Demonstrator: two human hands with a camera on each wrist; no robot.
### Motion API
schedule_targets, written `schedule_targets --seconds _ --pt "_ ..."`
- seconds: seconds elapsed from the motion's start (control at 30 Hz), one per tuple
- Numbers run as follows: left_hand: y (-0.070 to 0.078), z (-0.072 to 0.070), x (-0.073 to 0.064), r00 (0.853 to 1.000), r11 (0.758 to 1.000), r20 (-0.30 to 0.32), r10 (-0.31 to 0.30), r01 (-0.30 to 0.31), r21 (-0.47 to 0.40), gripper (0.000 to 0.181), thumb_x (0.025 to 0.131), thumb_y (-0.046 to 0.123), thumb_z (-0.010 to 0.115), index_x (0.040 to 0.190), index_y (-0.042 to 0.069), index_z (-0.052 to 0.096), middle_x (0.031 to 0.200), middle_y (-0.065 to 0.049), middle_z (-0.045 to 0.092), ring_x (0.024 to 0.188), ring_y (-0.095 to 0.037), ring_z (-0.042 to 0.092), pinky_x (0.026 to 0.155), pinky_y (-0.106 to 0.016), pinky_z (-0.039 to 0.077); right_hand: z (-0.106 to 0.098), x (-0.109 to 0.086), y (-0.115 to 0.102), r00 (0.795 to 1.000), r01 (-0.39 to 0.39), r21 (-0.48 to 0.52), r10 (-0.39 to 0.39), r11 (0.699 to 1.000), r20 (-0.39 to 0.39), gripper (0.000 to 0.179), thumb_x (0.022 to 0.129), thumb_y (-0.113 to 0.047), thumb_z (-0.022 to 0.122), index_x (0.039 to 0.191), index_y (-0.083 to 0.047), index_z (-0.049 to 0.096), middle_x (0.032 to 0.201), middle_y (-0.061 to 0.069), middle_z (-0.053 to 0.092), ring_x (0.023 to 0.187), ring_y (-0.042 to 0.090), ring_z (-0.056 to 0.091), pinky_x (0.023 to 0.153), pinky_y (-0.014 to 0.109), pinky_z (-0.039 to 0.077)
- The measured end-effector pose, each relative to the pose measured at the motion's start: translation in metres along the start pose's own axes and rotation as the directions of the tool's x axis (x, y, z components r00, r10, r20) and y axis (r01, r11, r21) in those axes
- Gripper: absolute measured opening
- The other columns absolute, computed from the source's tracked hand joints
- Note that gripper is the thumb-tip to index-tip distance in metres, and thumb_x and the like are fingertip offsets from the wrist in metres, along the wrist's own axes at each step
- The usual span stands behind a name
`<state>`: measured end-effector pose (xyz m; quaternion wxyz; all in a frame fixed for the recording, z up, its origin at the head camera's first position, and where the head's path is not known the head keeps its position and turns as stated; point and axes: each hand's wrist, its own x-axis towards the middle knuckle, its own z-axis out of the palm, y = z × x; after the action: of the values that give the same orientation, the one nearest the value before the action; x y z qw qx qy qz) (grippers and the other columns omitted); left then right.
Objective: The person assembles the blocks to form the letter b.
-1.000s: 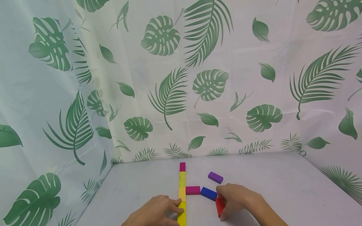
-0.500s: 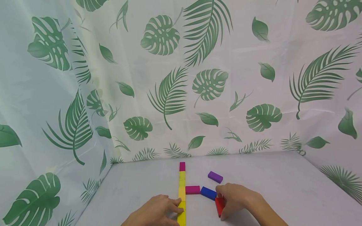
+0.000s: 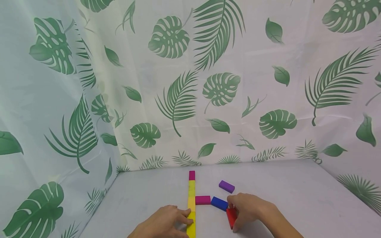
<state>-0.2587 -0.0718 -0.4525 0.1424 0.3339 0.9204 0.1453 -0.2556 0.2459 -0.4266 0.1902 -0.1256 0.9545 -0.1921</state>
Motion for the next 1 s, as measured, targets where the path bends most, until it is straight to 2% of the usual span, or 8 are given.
schedule_targets --seconds 0.4,0.73,1.0 --pt "0.0 0.0006 -0.0001 1.0 1.0 0.001 -0.01 0.01 -0.018 0.036 0.085 0.049 0.084 0.119 0.042 0.077 0.132 0.021 0.068 0.1 0.005 0.063 0.078 -0.018 0.05 -0.0004 -0.0005 -0.0002 1.0 0.0 0.019 0.0 1.0 0.009 0.049 0.069 -0.026 0.097 0.103 -0.026 0.063 0.088 -0.003 0.06 0.084 0.015 0.056 0.077 0.035 0.052" --pt "0.0 0.0014 -0.0008 1.0 1.0 -0.003 0.005 -0.005 0.004 0.037 0.086 0.049 0.083 0.121 0.041 0.077 0.134 0.02 0.068 0.097 0.005 0.061 0.079 -0.019 0.05 -0.0002 -0.0004 0.0015 1.0 0.011 0.027 -0.012 1.0 0.013 0.048 0.069 -0.028 0.097 0.103 -0.028 0.063 0.087 -0.003 0.06 0.083 0.015 0.056 0.075 0.033 0.05" --pt "0.0014 -0.0009 -0.0011 1.0 1.0 0.006 -0.022 0.022 0.0 0.036 0.084 0.049 0.084 0.119 0.043 0.077 0.132 0.022 0.068 0.096 0.005 0.062 0.084 -0.021 0.052 -0.0038 -0.0022 0.0007 1.0 0.022 0.055 -0.023 0.998 0.018 0.045 0.073 -0.03 0.095 0.106 -0.026 0.064 0.088 -0.002 0.061 0.083 0.016 0.056 0.075 0.032 0.05"
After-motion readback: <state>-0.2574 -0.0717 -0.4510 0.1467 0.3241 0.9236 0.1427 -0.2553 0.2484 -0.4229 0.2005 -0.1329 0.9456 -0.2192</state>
